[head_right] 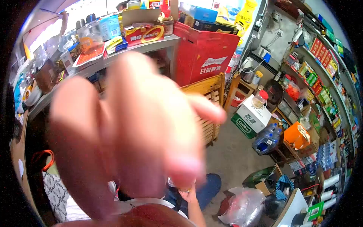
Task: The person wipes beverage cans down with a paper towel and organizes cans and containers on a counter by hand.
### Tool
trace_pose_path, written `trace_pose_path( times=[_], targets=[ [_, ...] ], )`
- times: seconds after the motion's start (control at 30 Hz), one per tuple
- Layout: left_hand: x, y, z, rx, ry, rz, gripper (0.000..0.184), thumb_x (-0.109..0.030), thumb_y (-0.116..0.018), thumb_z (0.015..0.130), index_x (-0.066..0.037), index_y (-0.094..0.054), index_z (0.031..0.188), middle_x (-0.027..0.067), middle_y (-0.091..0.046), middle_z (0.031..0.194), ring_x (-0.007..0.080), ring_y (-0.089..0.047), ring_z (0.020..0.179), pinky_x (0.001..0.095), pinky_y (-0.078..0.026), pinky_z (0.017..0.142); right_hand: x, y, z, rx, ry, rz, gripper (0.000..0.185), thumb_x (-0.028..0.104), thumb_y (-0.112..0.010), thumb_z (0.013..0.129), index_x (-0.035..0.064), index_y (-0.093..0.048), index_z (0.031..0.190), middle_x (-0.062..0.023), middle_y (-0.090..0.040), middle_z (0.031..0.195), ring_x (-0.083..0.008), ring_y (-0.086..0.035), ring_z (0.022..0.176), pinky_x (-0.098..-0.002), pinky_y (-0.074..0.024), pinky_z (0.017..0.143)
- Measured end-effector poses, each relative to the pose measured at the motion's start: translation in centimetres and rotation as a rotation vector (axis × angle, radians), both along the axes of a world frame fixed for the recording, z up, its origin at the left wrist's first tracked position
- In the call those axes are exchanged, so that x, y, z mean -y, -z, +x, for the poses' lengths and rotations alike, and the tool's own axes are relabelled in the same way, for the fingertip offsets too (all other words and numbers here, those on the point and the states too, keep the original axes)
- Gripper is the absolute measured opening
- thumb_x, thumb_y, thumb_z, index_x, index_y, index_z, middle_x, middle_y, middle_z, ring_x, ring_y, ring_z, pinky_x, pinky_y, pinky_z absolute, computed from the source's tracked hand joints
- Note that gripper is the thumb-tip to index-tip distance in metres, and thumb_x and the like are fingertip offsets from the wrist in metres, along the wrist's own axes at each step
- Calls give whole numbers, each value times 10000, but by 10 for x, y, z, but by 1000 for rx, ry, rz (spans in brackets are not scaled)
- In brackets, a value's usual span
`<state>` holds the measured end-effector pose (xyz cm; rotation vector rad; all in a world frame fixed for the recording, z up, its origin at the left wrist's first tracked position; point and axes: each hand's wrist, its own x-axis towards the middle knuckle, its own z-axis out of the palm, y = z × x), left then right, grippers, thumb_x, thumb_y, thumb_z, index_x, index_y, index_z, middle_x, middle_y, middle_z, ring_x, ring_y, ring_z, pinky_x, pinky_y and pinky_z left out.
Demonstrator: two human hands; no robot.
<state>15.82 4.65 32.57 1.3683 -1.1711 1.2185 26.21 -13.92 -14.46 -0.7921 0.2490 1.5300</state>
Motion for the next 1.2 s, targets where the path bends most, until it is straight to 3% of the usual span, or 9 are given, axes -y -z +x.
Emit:
trace_pose_path(
  times=[0.07,0.23,0.37,0.43,0.53,0.7,0.77,0.93,1.2],
  targets=[
    [11,-1,0,-115,36,27,162,-190,-536,792,-52,-542,878,56,-480,905,173,-463,903,329,-331,850,2,14,5,9,-12,1,454,466,-408,831,119,-482,1114,-73,-544,1033,-218,-537,906,-350,-456,748],
    [32,10,14,-548,716,-45,326,-240,-337,896,-38,-567,784,49,-481,883,137,-432,890,262,-334,791,2,28,4,8,-1,-38,475,493,-417,812,122,-495,1097,-71,-553,1021,-219,-543,886,-353,-466,726],
    [47,18,41,-369,866,-24,356,-285,-287,925,-25,-519,850,87,-550,827,159,-538,806,299,-374,773,5,32,5,13,7,-67,492,515,-423,796,124,-506,1082,-69,-560,1012,-221,-548,871,-355,-473,709],
    [51,21,42,-453,1081,-99,352,-289,-288,925,-21,-511,873,97,-558,825,168,-550,793,309,-377,775,5,33,6,18,11,-77,500,526,-426,788,126,-512,1075,-68,-564,1007,-221,-551,863,-356,-477,700],
    [54,28,50,-365,1029,-263,341,-284,-285,922,-25,-504,893,101,-566,822,165,-553,782,296,-399,757,8,33,7,12,19,-101,513,542,-431,776,127,-520,1065,-67,-569,1000,-223,-555,852,-357,-483,688],
    [55,41,48,-282,612,-121,210,-110,-428,806,-37,-623,784,41,-571,778,132,-549,796,252,-433,721,8,30,5,-1,3,-53,527,553,-434,768,132,-520,1073,-62,-567,1022,-216,-552,874,-362,-483,690],
    [57,42,36,-383,731,-338,227,-153,-449,804,-40,-639,751,38,-568,768,135,-546,785,253,-429,711,6,29,5,15,18,-108,524,551,-439,764,136,-517,1075,-61,-565,1028,-218,-549,887,-364,-483,694],
    [48,41,67,-210,813,-79,247,-234,-481,791,-42,-635,795,38,-565,819,138,-536,808,262,-419,692,2,20,3,10,6,-57,530,539,-437,766,128,-500,1094,-62,-564,1038,-216,-563,873,-361,-497,686],
    [60,53,67,-179,843,-75,276,-296,-523,761,-53,-620,851,37,-564,896,150,-526,846,290,-422,696,4,34,4,2,12,-37,586,587,-398,795,107,-472,1123,-72,-549,1039,-223,-557,889,-363,-495,684]
  ],
)
